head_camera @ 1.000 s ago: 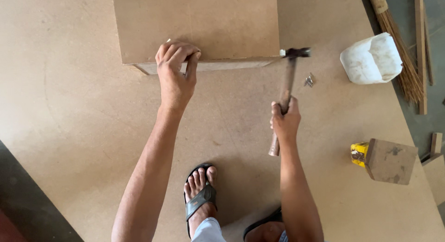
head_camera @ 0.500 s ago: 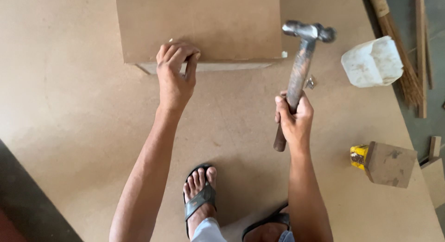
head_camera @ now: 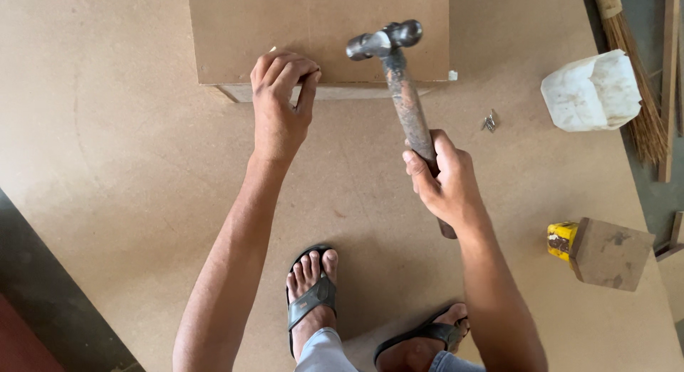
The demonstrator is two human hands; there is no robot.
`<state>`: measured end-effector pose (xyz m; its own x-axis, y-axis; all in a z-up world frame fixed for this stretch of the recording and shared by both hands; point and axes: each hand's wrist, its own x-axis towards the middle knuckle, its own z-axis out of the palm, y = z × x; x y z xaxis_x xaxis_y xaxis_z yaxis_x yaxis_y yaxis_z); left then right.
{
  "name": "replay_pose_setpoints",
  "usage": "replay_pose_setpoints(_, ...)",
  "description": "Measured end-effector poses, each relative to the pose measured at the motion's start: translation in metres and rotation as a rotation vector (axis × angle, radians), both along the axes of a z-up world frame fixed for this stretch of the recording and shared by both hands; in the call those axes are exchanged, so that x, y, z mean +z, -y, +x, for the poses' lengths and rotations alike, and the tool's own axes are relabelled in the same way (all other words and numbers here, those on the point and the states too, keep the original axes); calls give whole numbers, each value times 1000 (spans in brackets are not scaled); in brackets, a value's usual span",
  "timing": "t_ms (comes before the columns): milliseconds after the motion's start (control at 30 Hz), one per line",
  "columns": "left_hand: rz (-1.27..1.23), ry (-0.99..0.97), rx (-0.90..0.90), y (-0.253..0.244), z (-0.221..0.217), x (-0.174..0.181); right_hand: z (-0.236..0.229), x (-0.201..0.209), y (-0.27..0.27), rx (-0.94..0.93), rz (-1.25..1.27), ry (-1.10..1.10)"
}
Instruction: The person hammers nails into the corners of a wooden box to secure its structure. They repeatedly pick up nails, position them, and strike them with a hammer while occasionally repositioning the box.
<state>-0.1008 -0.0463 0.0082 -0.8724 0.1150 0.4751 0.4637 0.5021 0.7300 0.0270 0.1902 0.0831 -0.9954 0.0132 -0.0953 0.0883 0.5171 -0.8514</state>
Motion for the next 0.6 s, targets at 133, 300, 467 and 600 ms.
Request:
replay_pose_setpoints(133,0,-10,-4,0,0,2,-8,18,0,53,104,13)
replay_pose_setpoints(300,2,-6,3,0,0,4,-13,33,1,75,231,39)
replay_pose_setpoints(467,12,0,-2,-1,0,4,-13,36,-1,81,281,-5)
replay_pose_setpoints(600,5,4,2,0,0,4,-13,32,-1,106,312,-18)
